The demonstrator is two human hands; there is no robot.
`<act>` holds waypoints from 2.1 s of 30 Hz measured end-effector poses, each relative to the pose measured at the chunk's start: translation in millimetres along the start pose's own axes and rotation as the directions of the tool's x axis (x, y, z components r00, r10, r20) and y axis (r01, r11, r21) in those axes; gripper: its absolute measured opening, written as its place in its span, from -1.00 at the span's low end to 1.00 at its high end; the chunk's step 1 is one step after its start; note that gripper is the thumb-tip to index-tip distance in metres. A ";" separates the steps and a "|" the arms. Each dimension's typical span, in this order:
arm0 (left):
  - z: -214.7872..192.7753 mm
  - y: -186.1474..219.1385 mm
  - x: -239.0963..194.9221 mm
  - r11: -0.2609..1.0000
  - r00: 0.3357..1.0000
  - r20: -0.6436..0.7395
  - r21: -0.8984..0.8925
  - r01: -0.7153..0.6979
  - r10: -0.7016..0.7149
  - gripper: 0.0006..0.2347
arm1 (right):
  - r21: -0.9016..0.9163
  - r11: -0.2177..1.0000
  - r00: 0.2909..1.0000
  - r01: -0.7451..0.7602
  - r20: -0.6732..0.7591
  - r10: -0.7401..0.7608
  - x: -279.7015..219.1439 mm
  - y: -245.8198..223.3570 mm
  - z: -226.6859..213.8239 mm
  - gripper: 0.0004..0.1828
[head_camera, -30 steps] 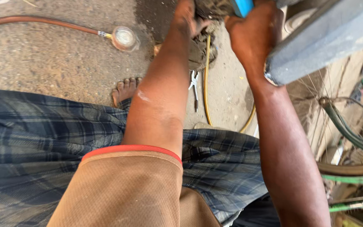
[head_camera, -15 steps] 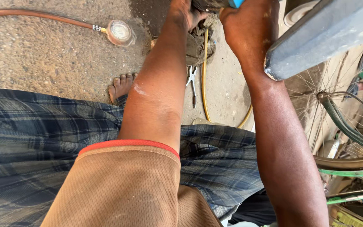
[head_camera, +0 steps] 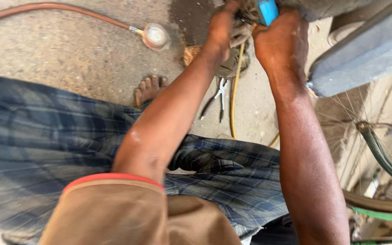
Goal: The person is repairing a bicycle tire while sitting on the ground. They use a wrench to loosen a nut on the wheel axle and a blue T-handle tool to work on the tire valve area. The person repeatedly switches between the two tools to adjust components on the wheel.
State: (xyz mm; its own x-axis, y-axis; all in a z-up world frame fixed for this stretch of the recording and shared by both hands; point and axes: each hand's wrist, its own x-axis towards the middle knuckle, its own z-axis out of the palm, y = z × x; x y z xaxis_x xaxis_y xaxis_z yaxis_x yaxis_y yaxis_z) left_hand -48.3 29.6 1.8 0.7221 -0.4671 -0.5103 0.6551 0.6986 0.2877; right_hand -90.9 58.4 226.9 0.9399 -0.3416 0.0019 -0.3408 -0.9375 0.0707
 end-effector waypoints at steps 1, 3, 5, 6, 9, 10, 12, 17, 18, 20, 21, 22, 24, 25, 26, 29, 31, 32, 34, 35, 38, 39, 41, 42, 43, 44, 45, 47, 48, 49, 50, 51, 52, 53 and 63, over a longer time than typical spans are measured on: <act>-1.1 14.2 -11.8 0.982 0.998 -0.012 0.179 -0.056 0.059 -0.51 | -0.026 0.999 1.000 0.020 -0.001 -0.020 0.8 -0.8 1.4 -0.64; -4.1 40.8 -39.1 0.842 0.947 -0.075 0.483 -0.241 0.314 -0.53 | -0.035 0.999 1.000 -0.003 0.011 0.003 1.7 -6.8 4.6 -0.64; -4.3 56.5 -64.7 0.719 0.909 0.076 0.587 -0.373 0.409 -0.52 | -0.033 0.999 0.999 -0.031 0.034 0.032 2.0 -9.1 8.0 -0.66; -0.9 56.4 -79.1 0.720 0.899 0.233 0.540 -0.436 0.370 -0.50 | -0.032 0.998 0.997 -0.052 0.053 0.054 0.5 -7.0 8.4 -0.68; 13.0 61.2 -98.0 0.600 0.821 0.426 0.561 -0.570 0.382 -0.43 | -0.035 0.998 0.998 -0.059 0.021 0.060 -2.9 -1.0 12.9 -0.66; 16.1 65.8 -99.9 0.524 0.793 0.448 0.596 -0.609 0.412 -0.40 | -0.032 0.998 0.999 -0.045 -0.008 0.045 -1.9 -3.4 15.0 -0.63; 19.8 72.0 -103.5 0.647 0.850 0.428 0.561 -0.517 0.307 -0.35 | -0.032 0.999 0.999 -0.009 -0.039 0.008 -1.7 -8.0 15.1 -0.65; 22.9 67.5 -98.1 0.821 0.881 0.358 0.368 -0.436 0.308 -0.33 | 0.109 0.990 0.984 0.084 0.146 -0.099 -8.6 9.0 -0.7 -0.66; 23.9 66.3 -93.6 0.866 0.923 0.288 0.355 -0.351 0.256 -0.33 | 0.198 0.980 0.967 0.025 0.245 -0.074 -10.5 26.5 -10.7 -0.55; 24.6 57.7 -86.2 0.911 0.946 0.243 0.299 -0.284 0.215 -0.33 | 0.381 0.914 0.915 -0.140 0.403 -0.028 -22.3 69.5 -12.3 -0.42; 24.5 51.6 -84.5 0.917 0.935 0.267 0.261 -0.302 0.232 -0.33 | 0.471 0.848 0.887 -0.241 0.463 -0.004 -30.0 98.1 -10.5 -0.42; 21.9 58.6 -77.7 0.909 0.916 0.295 0.234 -0.344 0.271 -0.32 | 0.566 0.758 0.862 -0.324 0.507 -0.011 -28.8 119.3 1.1 -0.42; 14.3 66.7 -70.6 0.923 0.934 0.290 0.258 -0.285 0.208 -0.31 | 0.481 0.696 0.710 -0.533 0.701 0.060 -40.6 154.4 55.4 -0.43; 11.5 64.9 -69.3 0.931 0.943 0.286 0.268 -0.248 0.169 -0.30 | 0.391 0.689 0.601 -0.610 0.795 0.081 -46.7 166.2 96.9 -0.41; 10.0 60.8 -67.7 0.927 0.927 0.317 0.247 -0.284 0.200 -0.30 | 0.170 0.787 0.500 -0.593 0.844 0.195 -61.4 176.4 141.9 -0.32; 5.9 55.3 -65.0 0.921 0.906 0.351 0.216 -0.325 0.238 -0.28 | -0.110 0.785 0.323 -0.609 0.870 0.373 -122.8 185.3 269.1 0.07; 7.5 60.6 -63.6 0.934 0.933 0.310 0.242 -0.265 0.184 -0.27 | -0.051 0.856 0.540 -0.514 0.756 0.370 -148.9 194.5 317.0 0.03; 8.7 61.6 -64.2 0.926 0.924 0.322 0.241 -0.291 0.206 -0.26 | -0.030 0.885 0.639 -0.464 0.681 0.358 -159.4 196.9 335.2 0.01; 11.5 61.1 -66.4 0.911 0.904 0.352 0.236 -0.337 0.243 -0.23 | -0.009 0.932 0.805 -0.362 0.501 0.318 -171.2 203.1 359.5 -0.03; 11.3 61.4 -67.0 0.910 0.909 0.338 0.243 -0.335 0.244 -0.22 | 0.008 0.910 0.767 -0.415 0.541 0.345 -173.3 209.0 365.1 -0.15; 13.6 61.4 -64.9 0.919 0.921 0.322 0.249 -0.306 0.219 -0.20 | 0.146 0.779 0.674 -0.610 0.613 0.413 -168.5 227.2 362.7 -0.42; 12.5 62.3 -63.8 0.926 0.924 0.326 0.247 -0.287 0.199 -0.19 | 0.260 0.687 0.667 -0.679 0.611 0.428 -164.5 231.1 354.3 -0.48; 8.9 66.8 -61.9 0.936 0.927 0.331 0.235 -0.260 0.174 -0.19 | 0.511 0.327 0.606 -0.795 0.686 0.403 -157.9 231.9 334.2 -0.62; 8.5 66.6 -62.2 0.943 0.928 0.333 0.220 -0.248 0.166 -0.20 | 0.588 0.043 0.564 -0.808 0.750 0.345 -157.6 230.3 316.7 -0.71; 8.7 66.6 -62.7 0.950 0.929 0.335 0.205 -0.236 0.158 -0.20 | 0.619 -0.154 0.550 -0.770 0.767 0.331 -150.6 229.6 293.7 -0.77; 8.7 67.2 -63.5 0.948 0.926 0.341 0.207 -0.242 0.162 -0.22 | 0.621 -0.346 0.538 -0.703 0.783 0.312 -140.1 230.2 264.7 -0.82; 9.6 67.1 -65.3 0.946 0.923 0.347 0.210 -0.248 0.165 -0.24 | 0.602 -0.475 0.656 -0.642 0.752 0.065 -136.3 228.3 233.9 -0.74; 10.7 68.4 -70.4 0.942 0.919 0.353 0.210 -0.263 0.177 -0.28 | 0.481 -0.644 0.770 -0.594 0.571 -0.284 -130.7 218.0 172.6 -0.48; 11.9 72.1 -72.4 0.937 0.915 0.356 0.211 -0.277 0.190 -0.29 | 0.412 -0.685 0.781 -0.601 0.483 -0.396 -128.5 206.5 147.3 -0.32; 12.2 77.3 -73.8 0.933 0.911 0.359 0.213 -0.290 0.202 -0.31 | 0.504 -0.585 0.768 -0.636 0.489 -0.413 -123.8 191.0 128.6 -0.33; 14.2 77.3 -76.1 0.930 0.912 0.357 0.224 -0.292 0.201 -0.32 | 0.588 -0.471 0.754 -0.657 0.505 -0.420 -123.4 180.6 108.5 -0.34; 16.1 77.5 -77.7 0.927 0.914 0.354 0.235 -0.294 0.200 -0.34 | 0.659 -0.348 0.739 -0.666 0.522 -0.425 -125.2 170.0 91.7 -0.33; 19.9 78.8 -78.0 0.922 0.912 0.356 0.242 -0.302 0.205 -0.35 | 0.690 -0.296 0.745 -0.661 0.556 -0.368 -128.3 157.1 80.5 -0.30; 24.5 77.5 -79.7 0.923 0.922 0.348 0.272 -0.271 0.168 -0.38 | 0.716 -0.241 0.752 -0.655 0.583 -0.308 -137.3 140.7 76.3 -0.28; 34.3 87.8 -75.6 0.873 0.850 0.443 0.246 -0.422 0.286 -0.45 | 0.721 0.069 0.721 -0.690 0.693 -0.035 -127.8 62.3 77.1 -0.18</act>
State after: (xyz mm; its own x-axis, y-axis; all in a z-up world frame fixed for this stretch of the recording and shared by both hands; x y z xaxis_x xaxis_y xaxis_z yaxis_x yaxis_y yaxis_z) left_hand -37.8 107.7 93.4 0.8994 -0.4371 0.0073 0.3217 0.6731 0.6659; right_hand -233.9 38.4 154.2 0.6735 -0.2602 -0.6919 -0.6879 0.1222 -0.7155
